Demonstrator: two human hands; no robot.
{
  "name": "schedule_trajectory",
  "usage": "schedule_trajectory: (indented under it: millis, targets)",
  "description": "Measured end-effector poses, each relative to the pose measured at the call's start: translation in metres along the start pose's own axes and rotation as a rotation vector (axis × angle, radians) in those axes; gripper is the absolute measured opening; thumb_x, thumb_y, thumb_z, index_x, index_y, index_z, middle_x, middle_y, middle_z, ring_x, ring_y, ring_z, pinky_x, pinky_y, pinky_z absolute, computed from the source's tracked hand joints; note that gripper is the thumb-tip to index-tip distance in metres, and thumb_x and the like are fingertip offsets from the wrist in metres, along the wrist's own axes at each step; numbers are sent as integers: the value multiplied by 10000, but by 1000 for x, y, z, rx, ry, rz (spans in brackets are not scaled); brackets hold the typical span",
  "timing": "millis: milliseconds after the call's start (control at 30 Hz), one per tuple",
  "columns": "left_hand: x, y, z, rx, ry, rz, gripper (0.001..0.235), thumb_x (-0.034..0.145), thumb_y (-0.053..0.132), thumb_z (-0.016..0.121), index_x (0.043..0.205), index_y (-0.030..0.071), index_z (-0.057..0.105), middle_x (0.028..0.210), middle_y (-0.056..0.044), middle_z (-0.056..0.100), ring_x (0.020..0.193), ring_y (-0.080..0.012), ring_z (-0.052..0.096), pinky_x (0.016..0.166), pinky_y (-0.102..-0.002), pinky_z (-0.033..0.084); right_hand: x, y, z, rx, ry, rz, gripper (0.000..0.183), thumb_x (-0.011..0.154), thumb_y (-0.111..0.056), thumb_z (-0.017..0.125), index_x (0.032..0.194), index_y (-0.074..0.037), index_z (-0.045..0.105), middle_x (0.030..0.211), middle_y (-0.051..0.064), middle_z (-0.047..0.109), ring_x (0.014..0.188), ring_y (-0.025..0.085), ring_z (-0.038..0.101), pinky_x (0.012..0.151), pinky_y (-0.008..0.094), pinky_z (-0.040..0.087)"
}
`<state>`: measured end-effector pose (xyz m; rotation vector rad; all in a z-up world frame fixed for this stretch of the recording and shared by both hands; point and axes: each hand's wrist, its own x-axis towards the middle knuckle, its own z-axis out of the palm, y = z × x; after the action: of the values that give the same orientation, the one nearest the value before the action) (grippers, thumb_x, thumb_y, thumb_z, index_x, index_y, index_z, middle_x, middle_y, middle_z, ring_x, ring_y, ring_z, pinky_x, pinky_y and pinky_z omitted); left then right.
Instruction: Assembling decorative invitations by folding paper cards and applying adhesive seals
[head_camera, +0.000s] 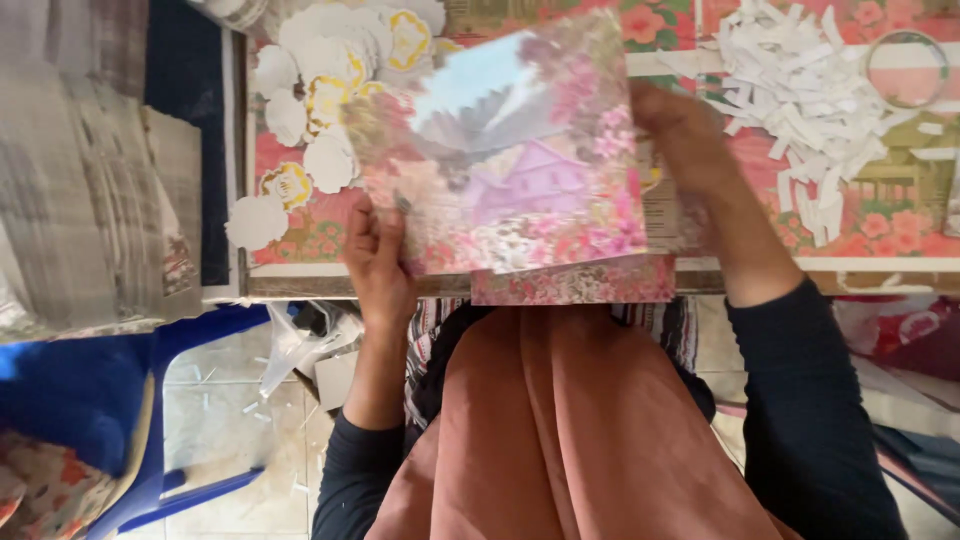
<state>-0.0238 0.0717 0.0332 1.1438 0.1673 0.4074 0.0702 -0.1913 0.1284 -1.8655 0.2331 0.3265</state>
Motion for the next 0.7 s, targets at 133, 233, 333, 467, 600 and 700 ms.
schedule_trajectory:
  millis: [133,233,333,467,600,700]
  targets:
    - [-9,-5,-5,-66,90,-148,262,894,158,609,1125,66,526,938,-8,631,848,-76,577,766,-208,462,34,49,-52,129,-30,-827,609,1044,-536,325,1165,4,580,1175,176,613,1055,258,621,922,332,519]
    - [-8,-3,-1,-154,66,-121,289,891,142,621,1145,43,527,1009,-51,639,897,-130,608,781,-248,503,31,71,-53,-284,200,-1183,545,1141,-267,318,1037,225,528,1287,348,504,1240,464,473,1048,529,381]
    - [-11,-8,11,-102,0,-77,292,869,178,656,1109,74,528,996,-9,627,898,-75,568,813,-197,450,9,84,-17,-757,190,-682,479,685,273,300,1091,114,497,1092,184,482,1001,305,450,830,367,478]
    - [-28,-20,24,244,-134,-141,244,893,188,589,1109,119,500,901,30,631,774,-34,547,692,-180,424,6,133,-14,-364,257,-631,347,826,75,386,1136,24,531,1153,158,525,1073,291,498,913,371,480]
    - [-39,-40,12,714,-165,-138,265,857,180,611,1081,103,495,656,35,384,565,-65,354,530,-225,317,2,167,-15,158,332,-533,227,1005,-186,480,1193,-93,568,1231,123,578,1166,271,557,1021,377,482]
    - [-38,-41,7,875,-213,-81,309,837,204,644,1082,93,493,600,1,498,528,-130,472,545,-307,391,-26,119,-4,-256,290,-883,376,1094,-206,409,1230,132,505,1172,276,549,1039,365,560,916,435,495]
